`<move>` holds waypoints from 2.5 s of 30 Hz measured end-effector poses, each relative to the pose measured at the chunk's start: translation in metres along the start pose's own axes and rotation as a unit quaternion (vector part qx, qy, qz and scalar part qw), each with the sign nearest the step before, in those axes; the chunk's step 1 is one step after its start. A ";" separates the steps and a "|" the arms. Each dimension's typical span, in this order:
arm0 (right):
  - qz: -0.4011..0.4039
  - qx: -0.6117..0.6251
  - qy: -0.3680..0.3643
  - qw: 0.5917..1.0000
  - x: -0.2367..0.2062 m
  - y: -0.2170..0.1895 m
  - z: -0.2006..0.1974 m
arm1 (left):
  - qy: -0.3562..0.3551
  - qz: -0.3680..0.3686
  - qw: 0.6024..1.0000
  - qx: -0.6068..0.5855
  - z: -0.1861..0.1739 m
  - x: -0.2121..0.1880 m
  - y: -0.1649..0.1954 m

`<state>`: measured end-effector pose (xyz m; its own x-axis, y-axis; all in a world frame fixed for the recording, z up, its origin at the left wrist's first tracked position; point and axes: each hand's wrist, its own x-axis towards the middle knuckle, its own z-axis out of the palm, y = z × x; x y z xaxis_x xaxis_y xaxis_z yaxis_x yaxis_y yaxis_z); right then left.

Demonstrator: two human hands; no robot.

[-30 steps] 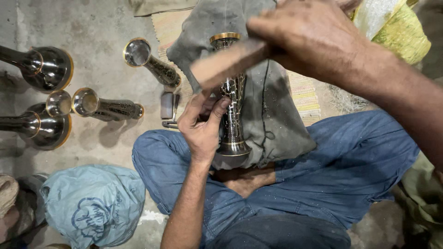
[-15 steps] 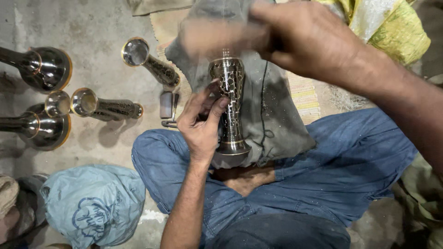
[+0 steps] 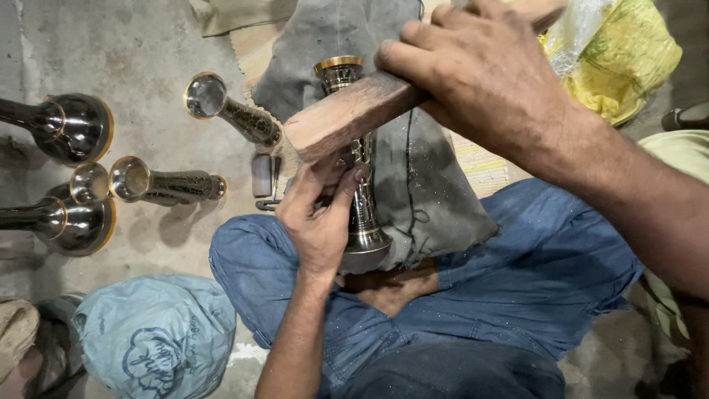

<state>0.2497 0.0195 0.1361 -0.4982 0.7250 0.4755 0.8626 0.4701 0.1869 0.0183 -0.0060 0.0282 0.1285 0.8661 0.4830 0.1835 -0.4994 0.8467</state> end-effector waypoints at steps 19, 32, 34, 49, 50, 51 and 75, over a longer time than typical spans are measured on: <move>0.092 0.197 -0.032 0.975 -0.031 0.001 0.019 | -0.025 -0.013 1.000 0.009 -0.006 0.003 0.001; 0.152 0.243 -0.072 0.955 -0.024 -0.005 0.005 | -0.039 -0.002 0.999 0.011 -0.006 0.004 0.001; 0.140 0.247 -0.056 0.957 -0.023 -0.005 0.002 | -0.040 0.004 0.999 0.019 -0.006 0.004 0.001; 0.139 0.204 -0.040 0.968 -0.005 -0.008 0.033 | -0.005 -0.070 0.993 -0.097 -0.008 -0.003 -0.013; 0.122 0.186 -0.042 0.974 -0.005 -0.007 0.031 | -0.012 -0.046 0.995 -0.088 -0.007 -0.001 -0.017; 0.108 0.165 -0.042 0.979 -0.006 -0.006 0.027 | -0.022 -0.018 0.996 -0.081 -0.007 0.001 -0.020; 0.246 0.262 -0.166 0.918 -0.011 -0.008 -0.011 | -0.058 -0.042 0.990 -0.120 -0.008 0.005 -0.026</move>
<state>0.2491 0.0025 0.1387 -0.1344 0.9872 0.0863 0.8729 0.1591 -0.4612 0.0057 0.0114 0.0099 0.2357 0.8897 0.3910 -0.0358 -0.3941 0.9184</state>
